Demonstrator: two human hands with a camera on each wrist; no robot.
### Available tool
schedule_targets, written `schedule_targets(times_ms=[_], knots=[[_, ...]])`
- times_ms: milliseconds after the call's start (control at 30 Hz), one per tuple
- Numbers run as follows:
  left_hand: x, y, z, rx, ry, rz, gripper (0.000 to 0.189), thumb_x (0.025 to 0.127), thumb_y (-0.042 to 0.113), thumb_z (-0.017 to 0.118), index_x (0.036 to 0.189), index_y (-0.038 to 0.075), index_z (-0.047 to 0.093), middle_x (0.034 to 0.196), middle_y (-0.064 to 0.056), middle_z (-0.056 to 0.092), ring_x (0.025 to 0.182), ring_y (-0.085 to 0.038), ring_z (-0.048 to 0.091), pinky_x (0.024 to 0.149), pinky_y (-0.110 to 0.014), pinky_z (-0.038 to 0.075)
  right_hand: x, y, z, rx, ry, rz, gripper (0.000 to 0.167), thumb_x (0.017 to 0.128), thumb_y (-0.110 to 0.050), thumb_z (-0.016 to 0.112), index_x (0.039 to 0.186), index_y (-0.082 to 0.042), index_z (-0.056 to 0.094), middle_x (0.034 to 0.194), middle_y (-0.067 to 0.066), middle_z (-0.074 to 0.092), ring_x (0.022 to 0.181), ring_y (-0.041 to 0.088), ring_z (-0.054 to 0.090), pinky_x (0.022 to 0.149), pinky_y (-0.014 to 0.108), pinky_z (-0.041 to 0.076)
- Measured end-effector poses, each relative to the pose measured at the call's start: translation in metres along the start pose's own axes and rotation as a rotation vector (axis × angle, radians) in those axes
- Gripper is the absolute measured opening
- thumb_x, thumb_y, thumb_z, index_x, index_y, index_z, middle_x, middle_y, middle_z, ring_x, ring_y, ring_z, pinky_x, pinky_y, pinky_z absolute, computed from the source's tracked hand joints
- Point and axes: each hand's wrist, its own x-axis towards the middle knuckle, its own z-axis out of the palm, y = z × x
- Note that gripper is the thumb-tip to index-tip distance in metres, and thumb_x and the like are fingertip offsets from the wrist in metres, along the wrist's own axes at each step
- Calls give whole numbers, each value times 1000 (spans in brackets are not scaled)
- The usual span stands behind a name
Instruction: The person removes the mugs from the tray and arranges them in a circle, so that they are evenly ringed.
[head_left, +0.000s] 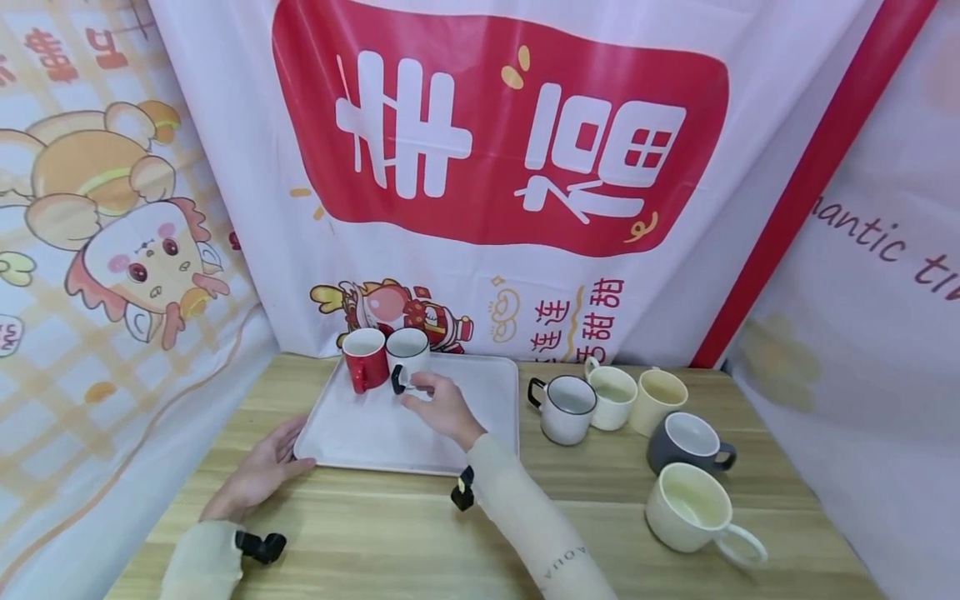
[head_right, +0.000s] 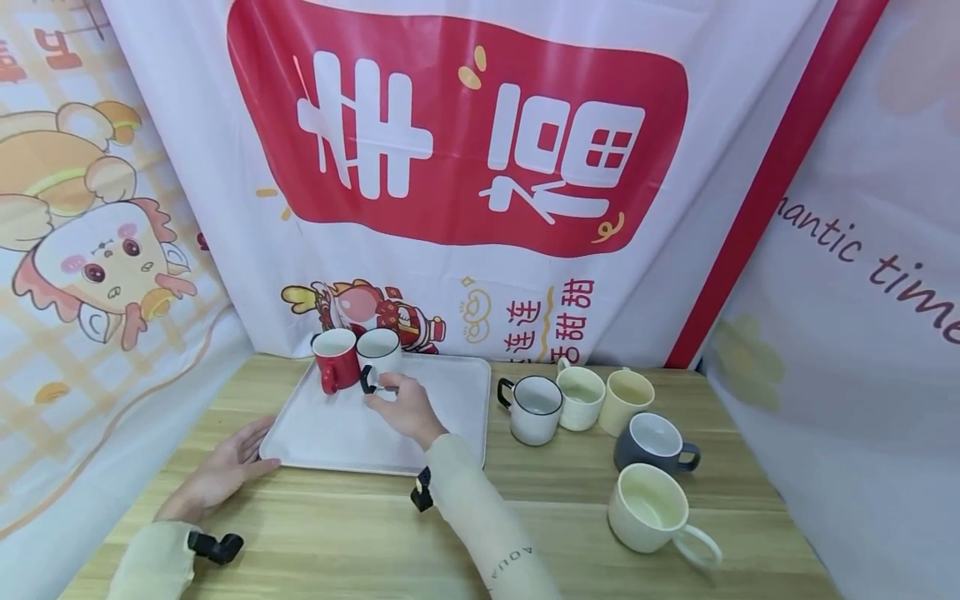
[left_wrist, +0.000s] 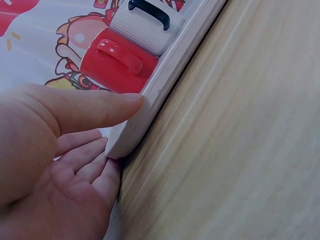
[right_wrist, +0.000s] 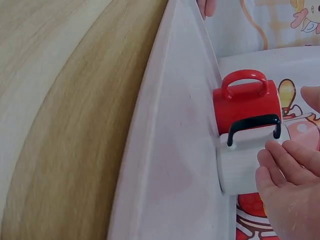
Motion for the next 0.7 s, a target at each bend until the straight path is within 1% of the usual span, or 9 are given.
schedule_targets(times_ms=[100, 167, 233, 367, 533, 633, 700], knots=[[-1, -3, 1, -9, -3, 10, 92, 99, 13, 72, 167, -3, 12, 174, -29, 16, 162, -49, 16, 130, -55, 20, 5, 1, 13, 37, 20, 72, 55, 99, -39, 75, 147, -14, 62, 147, 4, 66, 139, 29, 59, 120, 48, 53], [0, -4, 1, -11, 2, 15, 91, 100, 14, 72, 167, -3, 14, 174, -29, 16, 162, -48, 17, 130, -54, 21, 9, 0, 18, 73, 32, 98, 57, 98, -42, 74, 148, -16, 62, 148, 3, 66, 140, 26, 59, 120, 48, 52], [1, -5, 1, -11, 6, 18, 90, 100, 14, 72, 167, -3, 14, 174, -28, 17, 162, -48, 17, 130, -54, 21, 13, -1, 22, 119, 39, 116, 57, 98, -44, 74, 148, -18, 63, 148, 2, 66, 138, 24, 60, 119, 48, 54], [1, -5, 1, -15, 8, 13, 90, 100, 13, 71, 167, -3, 14, 174, -28, 17, 161, -48, 17, 130, -55, 21, 19, -1, 28, 187, 41, 131, 53, 99, -42, 73, 144, -16, 65, 143, 3, 69, 132, 23, 64, 113, 47, 59], [0, -3, 2, -23, 8, -3, 92, 99, 10, 72, 167, -2, 12, 175, -28, 15, 162, -49, 16, 131, -58, 19, 21, 0, 36, 200, 17, 139, 47, 101, -36, 73, 140, -11, 68, 140, 5, 70, 129, 23, 66, 112, 46, 59], [-2, -2, 3, -33, 9, -8, 92, 98, 8, 71, 167, -3, 11, 174, -29, 15, 161, -50, 16, 132, -61, 19, 20, -1, 36, 190, 30, 174, 43, 101, -45, 70, 133, -15, 72, 131, 2, 74, 121, 21, 68, 108, 46, 60], [-2, -1, 2, -39, 9, -12, 93, 98, 8, 71, 167, -3, 11, 174, -30, 15, 161, -50, 16, 132, -61, 19, 20, -2, 35, 174, 57, 192, 42, 101, -51, 68, 124, -17, 76, 120, -1, 76, 112, 19, 68, 102, 44, 62]])
